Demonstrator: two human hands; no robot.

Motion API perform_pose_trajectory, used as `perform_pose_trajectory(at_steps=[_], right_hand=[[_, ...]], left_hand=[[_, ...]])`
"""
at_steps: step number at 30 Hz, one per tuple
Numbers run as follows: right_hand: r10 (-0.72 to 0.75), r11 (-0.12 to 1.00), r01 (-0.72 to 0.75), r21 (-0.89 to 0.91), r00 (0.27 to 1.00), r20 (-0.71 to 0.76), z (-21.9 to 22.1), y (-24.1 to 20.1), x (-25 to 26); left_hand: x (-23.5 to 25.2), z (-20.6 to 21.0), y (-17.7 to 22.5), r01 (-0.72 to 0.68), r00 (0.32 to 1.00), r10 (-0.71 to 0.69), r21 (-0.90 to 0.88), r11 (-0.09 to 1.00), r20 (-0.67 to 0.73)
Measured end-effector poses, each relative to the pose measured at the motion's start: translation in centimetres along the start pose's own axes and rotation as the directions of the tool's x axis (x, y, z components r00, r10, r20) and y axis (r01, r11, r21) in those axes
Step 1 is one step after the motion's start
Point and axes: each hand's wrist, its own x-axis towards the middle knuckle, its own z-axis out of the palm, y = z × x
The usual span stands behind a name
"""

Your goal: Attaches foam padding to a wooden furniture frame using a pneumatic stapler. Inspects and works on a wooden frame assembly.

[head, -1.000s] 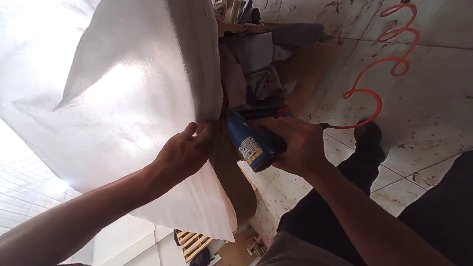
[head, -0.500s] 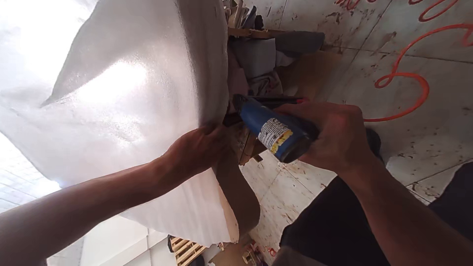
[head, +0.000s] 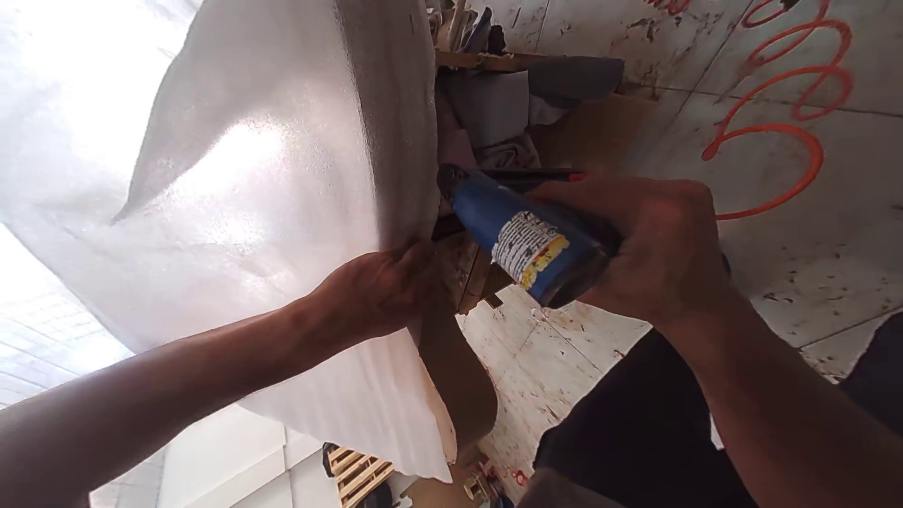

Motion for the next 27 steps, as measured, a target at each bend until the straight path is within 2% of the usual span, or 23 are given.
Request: perform_pose_trajectory(at_steps=[8, 13, 20, 27], right_hand=[[-0.046, 0.998, 0.05, -0.039, 0.995, 0.086, -1.1, 0.1, 2.5], [-0.02, 0.997, 0.029, -0.077, 0.993, 0.119, -1.6, -0.5, 2.9], [0.044, 0.995, -0.044, -0.085, 0.999, -0.006, 1.8, -1.2, -1.0], [0.066, 0.993, -0.072, -0.091, 0.996, -0.064, 5.2, -1.8, -3.7]], left_hand=[[-0.6, 0.9, 0.7, 0.039, 0.999, -0.039, -0.045, 0.998, 0.006], [-0.9, 0.9, 0.9, 0.047, 0.999, -0.047, -0.049, 0.998, -0.003], [-1.7, 0.4, 0.7, 0.111, 0.993, -0.095, -0.311, 0.944, 0.063], [-1.9, 1.0, 1.5, 0.138, 0.99, -0.128, -0.328, 0.935, 0.051]])
